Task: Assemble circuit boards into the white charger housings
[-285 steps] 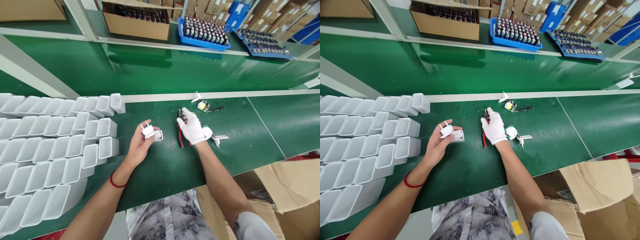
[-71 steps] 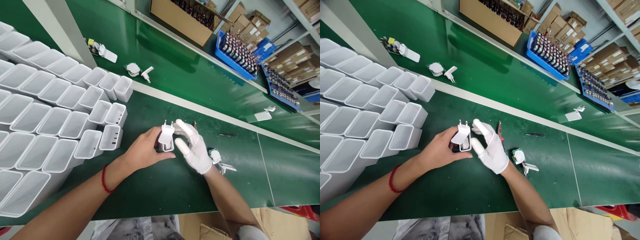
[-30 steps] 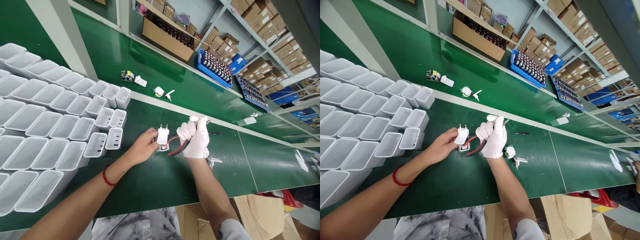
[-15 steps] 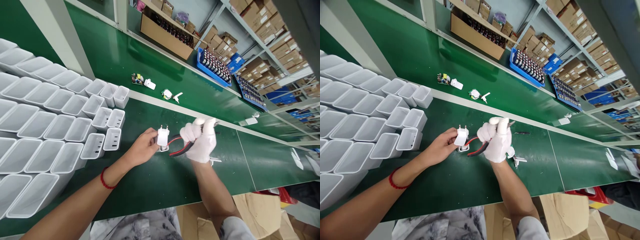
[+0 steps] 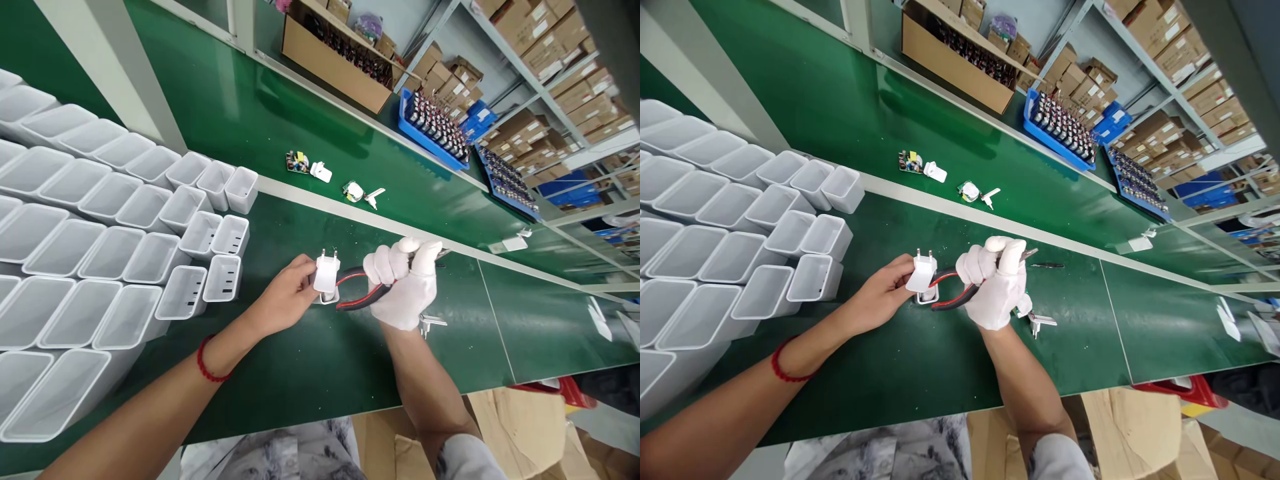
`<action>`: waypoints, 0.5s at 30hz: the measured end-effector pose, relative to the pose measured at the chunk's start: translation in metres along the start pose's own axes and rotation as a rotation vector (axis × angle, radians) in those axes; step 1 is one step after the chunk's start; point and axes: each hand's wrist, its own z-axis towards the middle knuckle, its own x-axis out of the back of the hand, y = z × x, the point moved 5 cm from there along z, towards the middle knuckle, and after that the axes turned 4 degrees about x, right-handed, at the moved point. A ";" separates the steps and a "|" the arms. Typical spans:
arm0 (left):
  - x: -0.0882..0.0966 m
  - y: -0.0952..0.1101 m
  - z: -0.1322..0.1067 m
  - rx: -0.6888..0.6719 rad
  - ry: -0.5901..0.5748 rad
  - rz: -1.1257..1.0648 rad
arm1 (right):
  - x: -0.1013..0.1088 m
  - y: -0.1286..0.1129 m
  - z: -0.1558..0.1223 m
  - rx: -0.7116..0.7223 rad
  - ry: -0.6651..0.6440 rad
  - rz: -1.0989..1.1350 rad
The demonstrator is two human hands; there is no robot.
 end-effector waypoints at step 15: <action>-0.001 0.002 0.000 -0.005 0.021 0.011 | -0.007 -0.010 -0.007 0.116 -0.051 -0.038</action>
